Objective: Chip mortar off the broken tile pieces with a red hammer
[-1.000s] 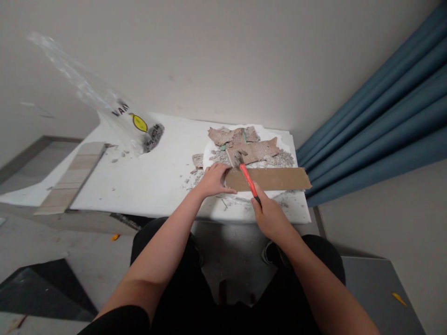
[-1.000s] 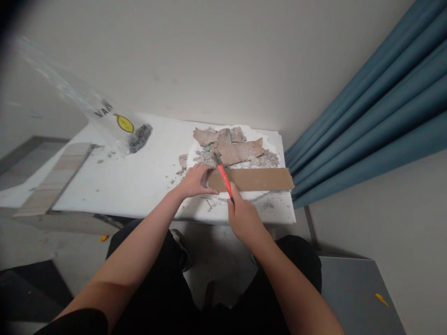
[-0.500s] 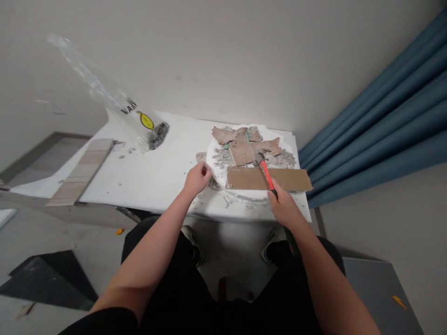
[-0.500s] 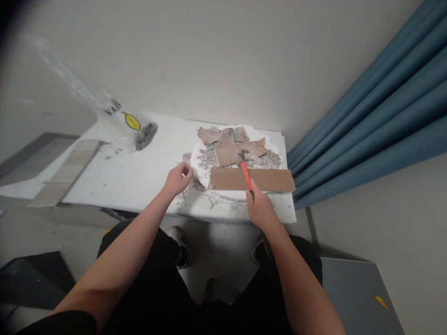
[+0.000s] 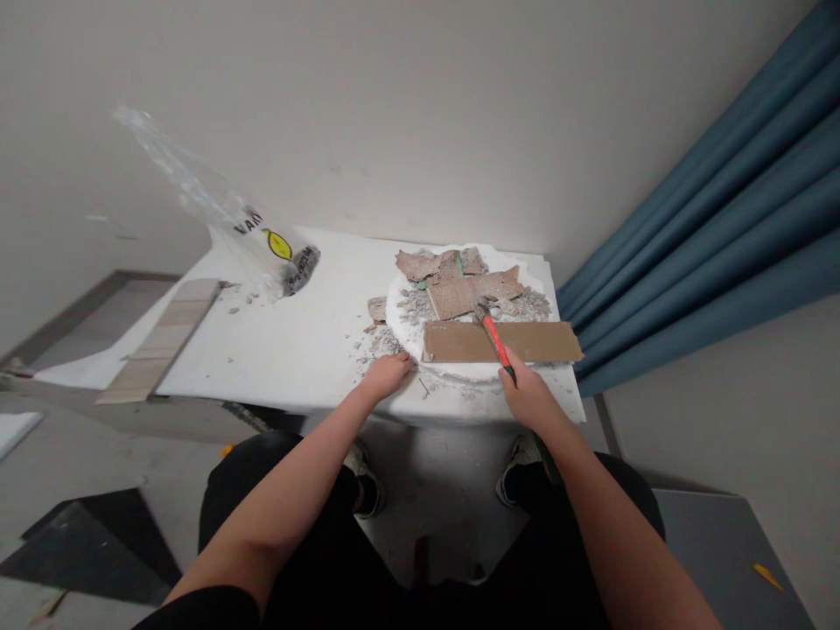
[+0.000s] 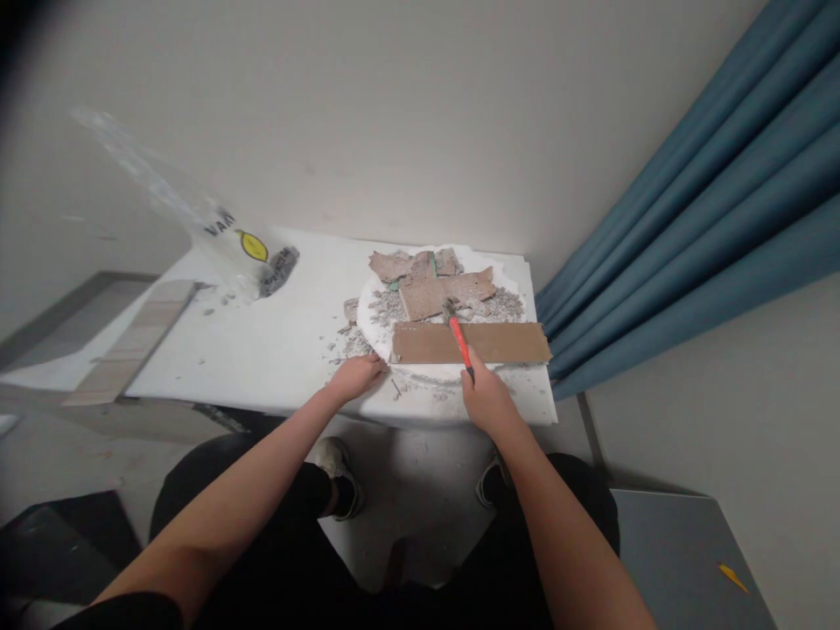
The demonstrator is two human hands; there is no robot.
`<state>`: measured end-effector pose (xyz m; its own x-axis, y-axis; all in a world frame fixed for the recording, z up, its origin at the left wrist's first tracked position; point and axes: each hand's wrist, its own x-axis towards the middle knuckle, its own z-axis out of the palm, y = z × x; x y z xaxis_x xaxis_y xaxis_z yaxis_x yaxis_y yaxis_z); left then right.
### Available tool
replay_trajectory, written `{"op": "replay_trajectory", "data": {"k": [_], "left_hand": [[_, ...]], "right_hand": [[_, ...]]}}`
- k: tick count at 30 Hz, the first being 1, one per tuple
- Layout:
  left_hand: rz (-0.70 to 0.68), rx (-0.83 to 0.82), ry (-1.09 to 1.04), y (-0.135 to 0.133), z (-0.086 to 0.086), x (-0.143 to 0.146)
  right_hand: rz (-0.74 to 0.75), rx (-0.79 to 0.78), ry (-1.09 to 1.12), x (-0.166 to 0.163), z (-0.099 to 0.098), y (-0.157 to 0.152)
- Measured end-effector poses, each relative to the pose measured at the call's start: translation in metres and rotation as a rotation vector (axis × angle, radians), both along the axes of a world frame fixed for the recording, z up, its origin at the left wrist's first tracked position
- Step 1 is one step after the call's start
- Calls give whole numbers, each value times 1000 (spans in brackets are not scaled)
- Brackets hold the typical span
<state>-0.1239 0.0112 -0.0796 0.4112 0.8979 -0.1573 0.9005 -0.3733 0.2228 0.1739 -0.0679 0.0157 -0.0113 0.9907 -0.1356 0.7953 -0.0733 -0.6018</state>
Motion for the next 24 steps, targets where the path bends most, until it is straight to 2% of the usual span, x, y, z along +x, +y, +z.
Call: {"op": "replay_trajectory", "data": {"k": [3, 5, 10, 13, 17, 19, 21, 24], "left_hand": [[167, 67, 91, 13, 14, -23], [271, 81, 79, 24, 23, -37], [441, 126, -288, 44, 37, -45], [476, 150, -478, 46, 44, -34], [400, 150, -592, 45, 56, -24], [423, 177, -578, 47, 59, -26], [500, 196, -476, 50, 58, -34], [524, 72, -221, 51, 48, -46]], "right_hand": [[-5, 1, -6, -2, 2, 0], [-3, -2, -11, -3, 4, 0], [4, -18, -21, -3, 4, 0], [12, -24, -19, -2, 3, 0], [8, -40, -33, 0, 3, 0], [5, -43, -41, 0, 2, 1], [6, -41, -44, 1, 1, 0], [8, -35, -48, 2, 0, 0]]}}
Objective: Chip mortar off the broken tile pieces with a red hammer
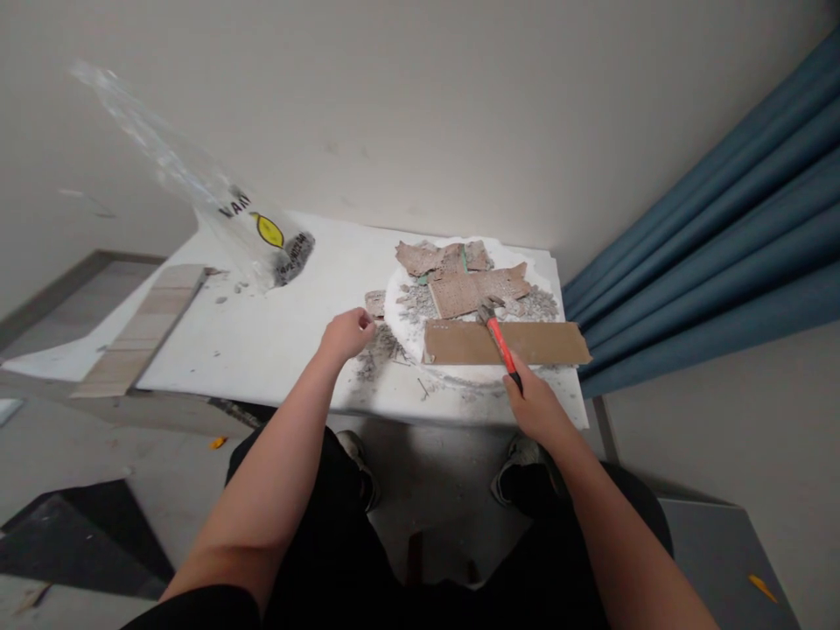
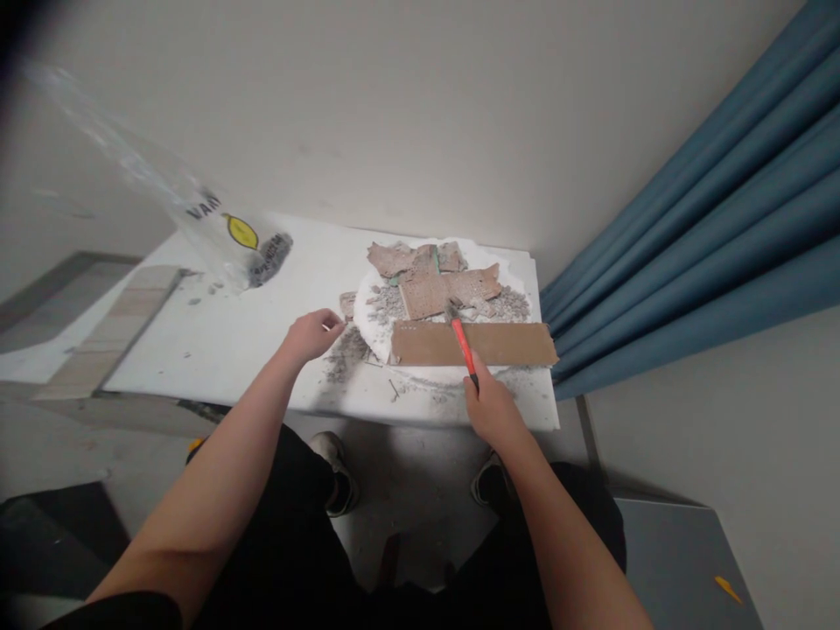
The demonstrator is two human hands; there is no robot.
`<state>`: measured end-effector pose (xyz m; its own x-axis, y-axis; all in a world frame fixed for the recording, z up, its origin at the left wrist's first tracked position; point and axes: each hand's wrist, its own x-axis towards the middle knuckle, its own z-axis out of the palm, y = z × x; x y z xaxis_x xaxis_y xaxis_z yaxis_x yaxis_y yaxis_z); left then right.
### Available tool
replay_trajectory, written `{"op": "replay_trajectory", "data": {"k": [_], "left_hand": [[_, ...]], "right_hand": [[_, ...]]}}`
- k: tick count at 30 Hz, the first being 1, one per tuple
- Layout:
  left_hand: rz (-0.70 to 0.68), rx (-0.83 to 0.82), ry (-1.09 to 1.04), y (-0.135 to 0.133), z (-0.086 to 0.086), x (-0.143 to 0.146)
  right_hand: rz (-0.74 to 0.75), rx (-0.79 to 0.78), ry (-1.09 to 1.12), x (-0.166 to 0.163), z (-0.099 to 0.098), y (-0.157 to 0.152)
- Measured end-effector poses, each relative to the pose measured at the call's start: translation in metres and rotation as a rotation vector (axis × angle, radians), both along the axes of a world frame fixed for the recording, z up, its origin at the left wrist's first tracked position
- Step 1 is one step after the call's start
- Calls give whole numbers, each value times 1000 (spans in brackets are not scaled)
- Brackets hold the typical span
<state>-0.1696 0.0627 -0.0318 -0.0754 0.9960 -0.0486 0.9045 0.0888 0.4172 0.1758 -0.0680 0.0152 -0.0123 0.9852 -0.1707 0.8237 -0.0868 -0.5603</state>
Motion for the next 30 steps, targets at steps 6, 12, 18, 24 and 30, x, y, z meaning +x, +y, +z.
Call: {"op": "replay_trajectory", "data": {"k": [6, 12, 18, 24, 30], "left_hand": [[-210, -286, 242, -11, -29, 4], [-310, -298, 387, -18, -41, 6], [-207, -173, 296, -18, -36, -4], [61, 272, -236, -1, -4, 16], [-227, 278, -662, 3, 3, 82]], "right_hand": [[1, -11, -28, -1, 2, -1], [4, -16, -62, -4, 2, -2], [7, 0, -61, -4, 2, -3], [10, -13, -58, -6, 4, -2], [24, -6, -31, -6, 4, -2]]}}
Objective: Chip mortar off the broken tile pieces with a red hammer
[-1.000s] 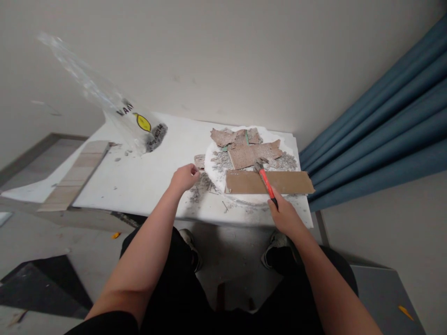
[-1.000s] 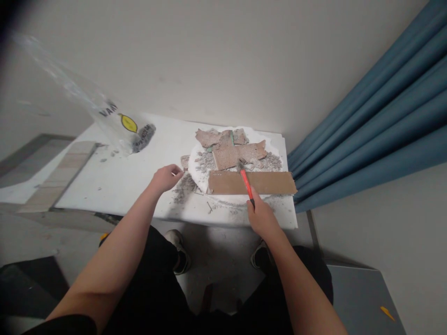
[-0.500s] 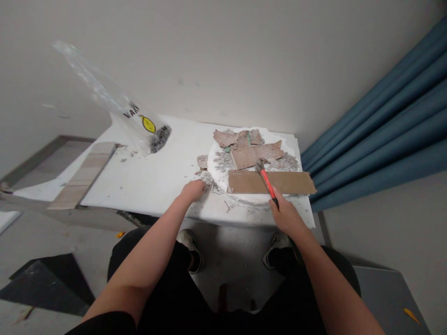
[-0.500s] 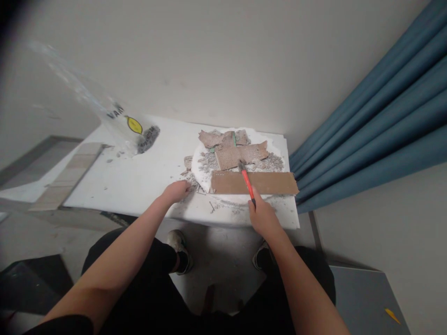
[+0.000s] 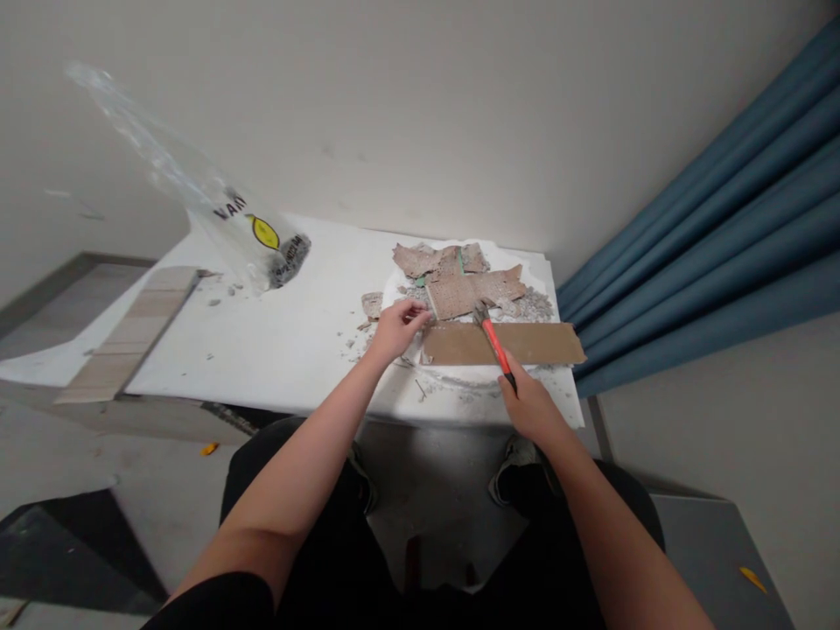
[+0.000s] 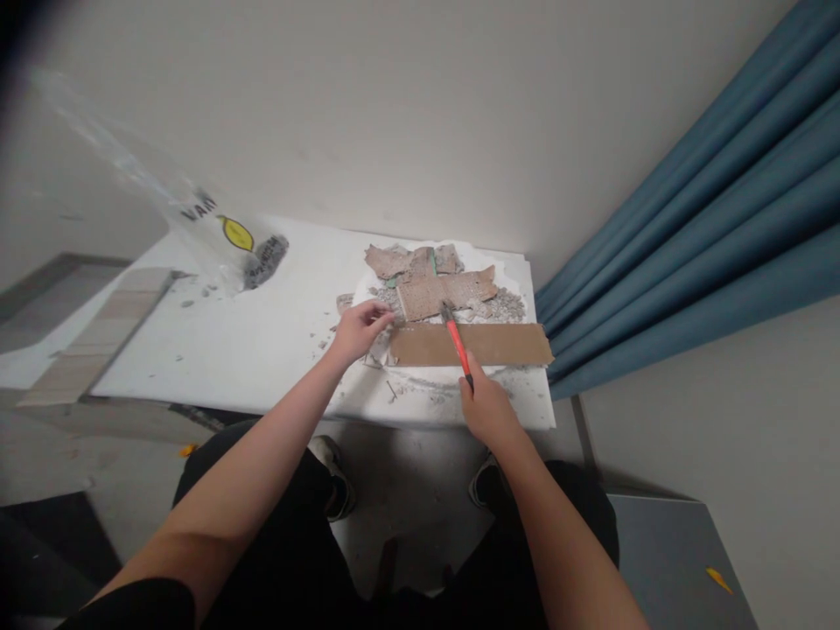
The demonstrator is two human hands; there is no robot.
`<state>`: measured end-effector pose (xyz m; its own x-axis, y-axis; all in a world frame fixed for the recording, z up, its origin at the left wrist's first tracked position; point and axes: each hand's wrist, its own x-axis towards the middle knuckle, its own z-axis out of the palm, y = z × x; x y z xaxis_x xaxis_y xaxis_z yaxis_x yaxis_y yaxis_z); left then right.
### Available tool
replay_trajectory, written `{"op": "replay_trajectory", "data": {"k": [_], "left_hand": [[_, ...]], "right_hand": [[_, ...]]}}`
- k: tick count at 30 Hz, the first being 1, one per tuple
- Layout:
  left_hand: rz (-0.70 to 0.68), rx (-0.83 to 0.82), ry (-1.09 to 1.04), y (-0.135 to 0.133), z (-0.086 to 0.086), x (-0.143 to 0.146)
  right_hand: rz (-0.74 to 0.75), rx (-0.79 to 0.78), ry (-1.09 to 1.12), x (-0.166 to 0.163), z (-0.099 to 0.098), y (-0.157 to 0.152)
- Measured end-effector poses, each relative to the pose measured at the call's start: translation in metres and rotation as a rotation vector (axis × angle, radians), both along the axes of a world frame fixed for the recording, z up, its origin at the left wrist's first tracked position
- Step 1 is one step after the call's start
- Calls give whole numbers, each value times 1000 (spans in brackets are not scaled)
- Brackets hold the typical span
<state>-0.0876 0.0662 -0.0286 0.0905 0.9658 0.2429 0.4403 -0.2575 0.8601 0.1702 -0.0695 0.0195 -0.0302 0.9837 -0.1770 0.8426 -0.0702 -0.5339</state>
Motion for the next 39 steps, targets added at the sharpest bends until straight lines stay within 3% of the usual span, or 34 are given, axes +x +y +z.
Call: {"op": "replay_trajectory", "data": {"k": [3, 9, 16, 26, 39], "left_hand": [[-55, -10, -3, -1, -4, 14], [-71, 60, 36, 2, -5, 17], [-82, 39, -116, 6, -12, 28], [-75, 22, 58, 4, -11, 33], [-52, 44, 99, 4, -21, 37]], "right_hand": [[-7, -7, -5, 1, -1, 0], [-14, -12, -15, 2, -1, 1], [0, 6, -10, 3, -4, 1], [-5, 0, -22, 3, -3, 0], [0, 9, -23, 4, -4, 1]]}}
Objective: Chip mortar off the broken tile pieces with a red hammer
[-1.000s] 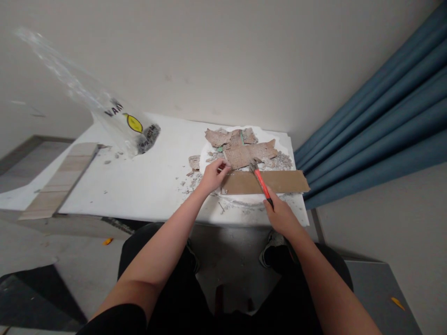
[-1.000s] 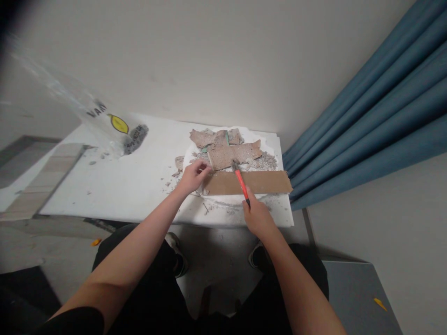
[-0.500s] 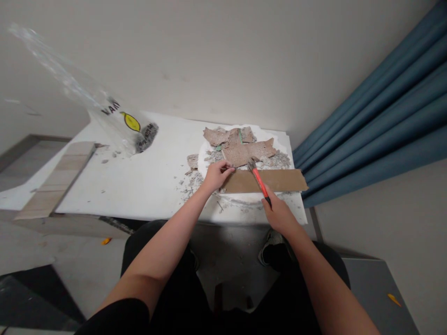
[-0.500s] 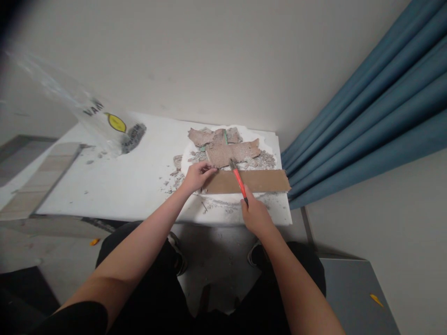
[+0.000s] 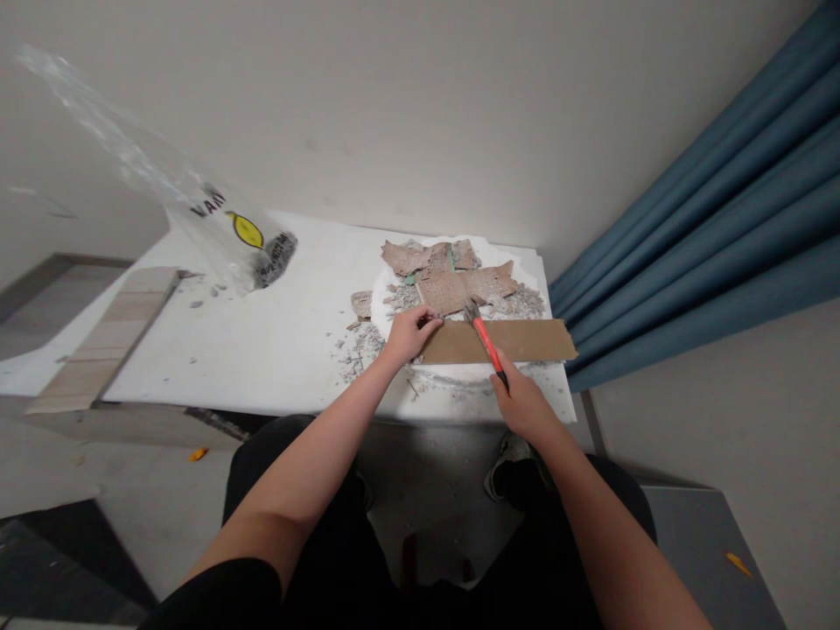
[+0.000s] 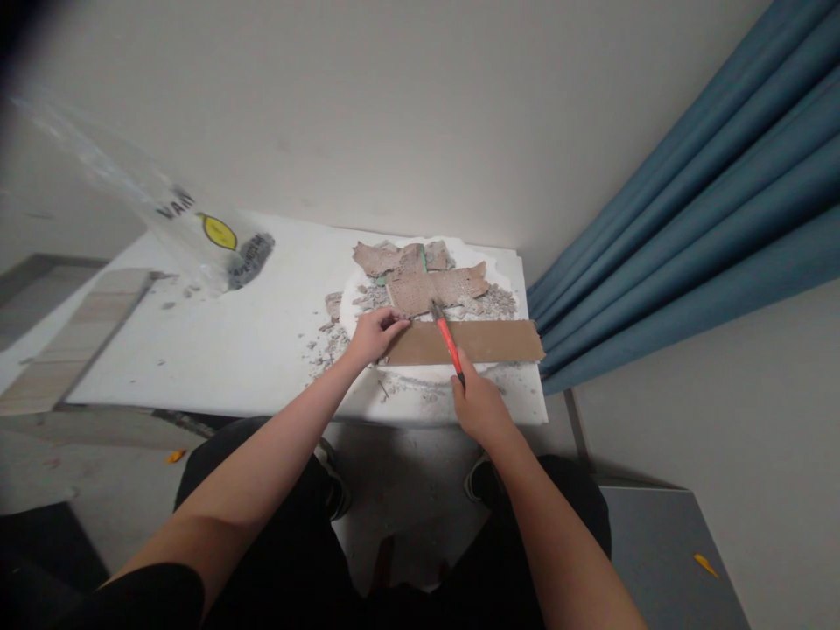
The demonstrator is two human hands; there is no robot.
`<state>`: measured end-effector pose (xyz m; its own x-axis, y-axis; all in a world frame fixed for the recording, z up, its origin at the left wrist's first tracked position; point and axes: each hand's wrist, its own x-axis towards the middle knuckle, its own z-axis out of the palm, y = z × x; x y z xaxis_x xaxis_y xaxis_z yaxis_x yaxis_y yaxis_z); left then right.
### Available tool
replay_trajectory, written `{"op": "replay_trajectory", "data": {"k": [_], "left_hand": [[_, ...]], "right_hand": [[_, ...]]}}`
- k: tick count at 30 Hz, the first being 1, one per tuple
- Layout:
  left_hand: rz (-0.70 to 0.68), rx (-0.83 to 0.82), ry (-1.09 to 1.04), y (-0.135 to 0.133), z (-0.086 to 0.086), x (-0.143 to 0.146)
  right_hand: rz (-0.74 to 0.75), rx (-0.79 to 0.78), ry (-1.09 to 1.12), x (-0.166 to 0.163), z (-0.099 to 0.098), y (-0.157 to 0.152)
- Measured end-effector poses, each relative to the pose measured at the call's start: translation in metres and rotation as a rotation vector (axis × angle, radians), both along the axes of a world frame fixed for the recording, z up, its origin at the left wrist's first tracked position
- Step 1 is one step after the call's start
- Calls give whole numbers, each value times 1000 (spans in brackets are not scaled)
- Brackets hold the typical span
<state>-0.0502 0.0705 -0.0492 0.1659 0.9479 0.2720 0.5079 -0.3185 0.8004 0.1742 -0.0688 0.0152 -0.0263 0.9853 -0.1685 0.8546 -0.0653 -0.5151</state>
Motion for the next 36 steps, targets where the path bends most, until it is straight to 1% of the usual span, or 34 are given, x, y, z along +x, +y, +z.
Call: {"op": "replay_trajectory", "data": {"k": [8, 13, 15, 18, 22, 24, 27, 32, 36], "left_hand": [[26, 20, 36, 0, -2, 3], [2, 60, 69, 0, -4, 2], [-1, 91, 79, -1, -6, 3], [13, 128, 60, -3, -8, 5], [22, 131, 24, -5, -9, 7], [34, 120, 27, -6, -9, 8], [38, 94, 28, -6, -9, 7], [18, 76, 4, -6, -8, 7], [29, 73, -6, -7, -8, 8]], "right_hand": [[1, -11, -12, 0, 0, 0], [4, -19, 22, 1, 0, 1], [-1, -8, 65, 3, 3, 2], [1, 39, 144, 1, 14, 1], [71, 123, 256, -11, 31, -7], [91, 108, 273, -19, 35, -10], [92, 57, 262, -28, 36, -12], [66, 118, 268, -27, 35, -8], [83, 91, 261, -25, 34, -5]]}}
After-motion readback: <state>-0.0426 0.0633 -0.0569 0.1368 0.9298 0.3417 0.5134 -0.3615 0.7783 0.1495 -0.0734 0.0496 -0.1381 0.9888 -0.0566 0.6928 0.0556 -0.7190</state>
